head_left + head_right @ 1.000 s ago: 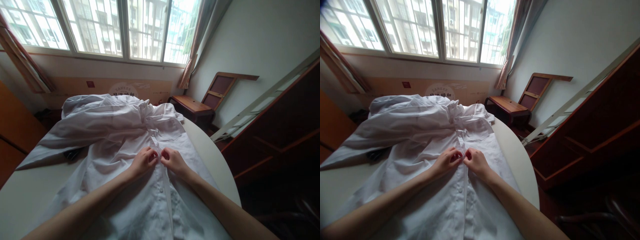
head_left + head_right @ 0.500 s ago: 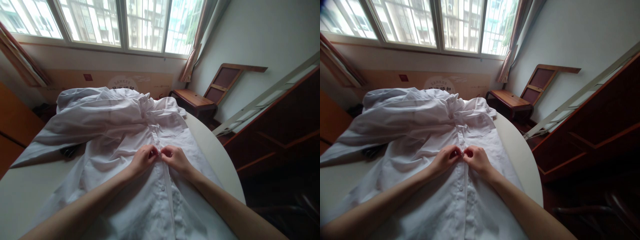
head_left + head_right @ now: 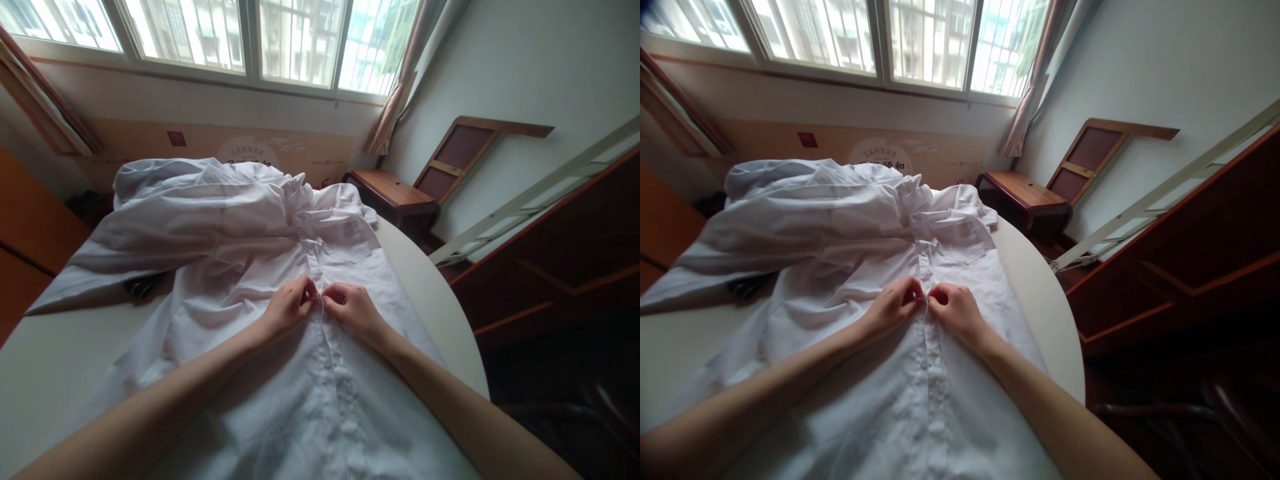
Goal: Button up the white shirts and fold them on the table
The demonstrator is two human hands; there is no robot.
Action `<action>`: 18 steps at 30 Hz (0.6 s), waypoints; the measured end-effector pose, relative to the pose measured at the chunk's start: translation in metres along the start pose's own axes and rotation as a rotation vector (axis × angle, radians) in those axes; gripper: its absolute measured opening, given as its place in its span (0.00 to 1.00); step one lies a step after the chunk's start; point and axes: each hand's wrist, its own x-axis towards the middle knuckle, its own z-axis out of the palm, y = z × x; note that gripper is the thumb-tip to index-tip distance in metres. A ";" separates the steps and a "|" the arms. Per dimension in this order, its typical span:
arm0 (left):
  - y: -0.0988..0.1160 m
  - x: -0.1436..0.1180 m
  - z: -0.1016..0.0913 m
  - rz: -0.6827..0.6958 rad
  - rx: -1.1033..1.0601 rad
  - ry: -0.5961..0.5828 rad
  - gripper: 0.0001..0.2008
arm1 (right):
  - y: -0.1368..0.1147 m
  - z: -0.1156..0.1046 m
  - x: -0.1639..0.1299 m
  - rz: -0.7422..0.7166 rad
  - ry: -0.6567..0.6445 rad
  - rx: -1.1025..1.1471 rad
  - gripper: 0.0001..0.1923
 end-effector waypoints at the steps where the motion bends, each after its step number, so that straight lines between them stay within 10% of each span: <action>1: 0.001 0.000 0.000 -0.003 0.003 -0.002 0.03 | 0.000 0.001 0.000 -0.001 0.003 -0.009 0.06; 18: -0.002 0.000 0.001 0.053 0.029 -0.001 0.11 | 0.000 0.003 0.000 0.031 -0.040 -0.094 0.05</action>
